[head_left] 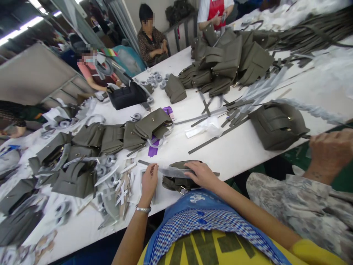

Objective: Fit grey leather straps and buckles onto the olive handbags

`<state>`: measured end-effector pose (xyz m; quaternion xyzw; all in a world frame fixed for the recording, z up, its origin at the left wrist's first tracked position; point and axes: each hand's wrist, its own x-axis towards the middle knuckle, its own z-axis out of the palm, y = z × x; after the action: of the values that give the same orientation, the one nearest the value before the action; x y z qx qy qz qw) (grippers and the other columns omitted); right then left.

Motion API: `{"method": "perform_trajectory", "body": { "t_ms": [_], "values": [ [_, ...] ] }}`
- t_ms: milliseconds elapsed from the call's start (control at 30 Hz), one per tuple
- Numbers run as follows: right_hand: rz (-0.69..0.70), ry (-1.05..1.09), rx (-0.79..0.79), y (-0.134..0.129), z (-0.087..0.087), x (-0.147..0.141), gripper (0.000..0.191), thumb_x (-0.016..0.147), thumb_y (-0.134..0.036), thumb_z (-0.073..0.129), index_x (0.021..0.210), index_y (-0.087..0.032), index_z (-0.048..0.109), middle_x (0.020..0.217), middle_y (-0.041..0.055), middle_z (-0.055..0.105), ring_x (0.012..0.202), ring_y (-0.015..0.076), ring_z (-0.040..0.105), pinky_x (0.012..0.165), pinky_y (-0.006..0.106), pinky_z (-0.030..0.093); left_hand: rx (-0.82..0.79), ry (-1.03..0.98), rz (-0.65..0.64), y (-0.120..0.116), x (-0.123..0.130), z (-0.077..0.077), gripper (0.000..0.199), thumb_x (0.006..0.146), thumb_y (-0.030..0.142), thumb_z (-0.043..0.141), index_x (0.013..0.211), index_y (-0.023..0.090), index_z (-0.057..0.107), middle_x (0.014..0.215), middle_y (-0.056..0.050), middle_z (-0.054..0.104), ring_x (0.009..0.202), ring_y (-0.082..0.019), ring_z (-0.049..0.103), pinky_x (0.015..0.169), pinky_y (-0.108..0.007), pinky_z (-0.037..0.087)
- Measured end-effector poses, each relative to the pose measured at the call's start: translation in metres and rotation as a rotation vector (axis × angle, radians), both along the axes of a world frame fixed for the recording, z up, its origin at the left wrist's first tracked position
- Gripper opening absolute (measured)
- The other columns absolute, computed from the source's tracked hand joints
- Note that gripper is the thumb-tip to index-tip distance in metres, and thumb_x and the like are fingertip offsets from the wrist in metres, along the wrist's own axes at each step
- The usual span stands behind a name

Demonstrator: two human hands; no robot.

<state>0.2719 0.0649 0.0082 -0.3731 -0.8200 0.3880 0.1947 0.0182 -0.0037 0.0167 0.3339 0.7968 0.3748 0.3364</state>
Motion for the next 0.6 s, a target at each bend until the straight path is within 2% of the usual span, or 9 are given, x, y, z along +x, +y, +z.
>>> {"method": "perform_trajectory", "body": {
  "t_ms": [100,200,333,400,467,533,600],
  "values": [
    [0.057,-0.154,-0.023,0.0,-0.004,-0.024,0.03,0.088,-0.038,0.058,0.11,-0.02,0.066,0.103,0.0118,0.069,0.097,0.0281,0.062,0.086,0.038,0.046,-0.082,-0.352,0.228,-0.025,-0.026,-0.025,0.025,0.086,0.037,0.059,0.099,0.015,0.063,0.114,-0.014,0.065,0.103,-0.023,0.064,0.096,-0.04,0.048],
    [0.109,-0.112,-0.123,0.004,-0.003,-0.026,0.022,0.087,-0.034,0.058,0.099,-0.02,0.069,0.095,0.0081,0.07,0.088,0.0251,0.063,0.081,0.035,0.046,-0.08,-0.54,0.334,-0.03,-0.035,-0.046,0.025,0.092,0.031,0.052,0.108,0.013,0.057,0.117,-0.019,0.063,0.095,-0.019,0.068,0.09,-0.036,0.053],
    [0.198,0.034,-0.395,0.01,0.017,-0.006,0.025,0.086,-0.04,0.057,0.095,-0.019,0.068,0.088,0.0047,0.068,0.082,0.0207,0.061,0.075,0.031,0.047,-0.088,-0.787,0.434,-0.008,-0.042,-0.066,0.036,0.097,0.035,0.039,0.123,0.012,0.046,0.109,-0.02,0.064,0.089,-0.02,0.07,0.083,-0.036,0.057],
    [0.227,0.043,-0.532,0.009,0.029,0.007,0.029,0.085,-0.044,0.058,0.094,-0.018,0.068,0.087,0.0043,0.067,0.08,0.0199,0.061,0.072,0.029,0.047,-0.088,-0.876,0.458,0.009,-0.047,-0.074,0.038,0.098,0.037,0.037,0.127,0.013,0.044,0.102,-0.017,0.066,0.085,-0.021,0.071,0.079,-0.038,0.058],
    [0.238,0.006,-0.594,0.005,0.037,0.02,0.031,0.083,-0.047,0.061,0.091,-0.017,0.069,0.086,0.0038,0.067,0.081,0.0198,0.06,0.073,0.028,0.046,-0.062,-0.926,0.483,0.026,-0.052,-0.079,0.036,0.098,0.036,0.038,0.127,0.016,0.045,0.098,-0.012,0.067,0.083,-0.019,0.07,0.076,-0.037,0.058],
    [0.234,-0.047,-0.59,0.002,0.042,0.031,0.033,0.082,-0.049,0.062,0.088,-0.017,0.07,0.086,0.0038,0.068,0.083,0.0206,0.061,0.076,0.029,0.046,0.001,-0.942,0.506,0.041,-0.058,-0.078,0.034,0.097,0.038,0.042,0.122,0.015,0.051,0.099,-0.01,0.067,0.082,-0.018,0.068,0.075,-0.036,0.058],
    [0.186,-0.087,-0.569,0.0,0.045,0.037,0.036,0.085,-0.051,0.058,0.091,-0.018,0.07,0.088,0.0051,0.069,0.086,0.0224,0.063,0.079,0.031,0.048,0.106,-0.932,0.522,0.054,-0.066,-0.067,0.031,0.096,0.038,0.046,0.113,0.014,0.057,0.102,-0.009,0.067,0.084,-0.016,0.067,0.076,-0.034,0.056]
  ]
}}
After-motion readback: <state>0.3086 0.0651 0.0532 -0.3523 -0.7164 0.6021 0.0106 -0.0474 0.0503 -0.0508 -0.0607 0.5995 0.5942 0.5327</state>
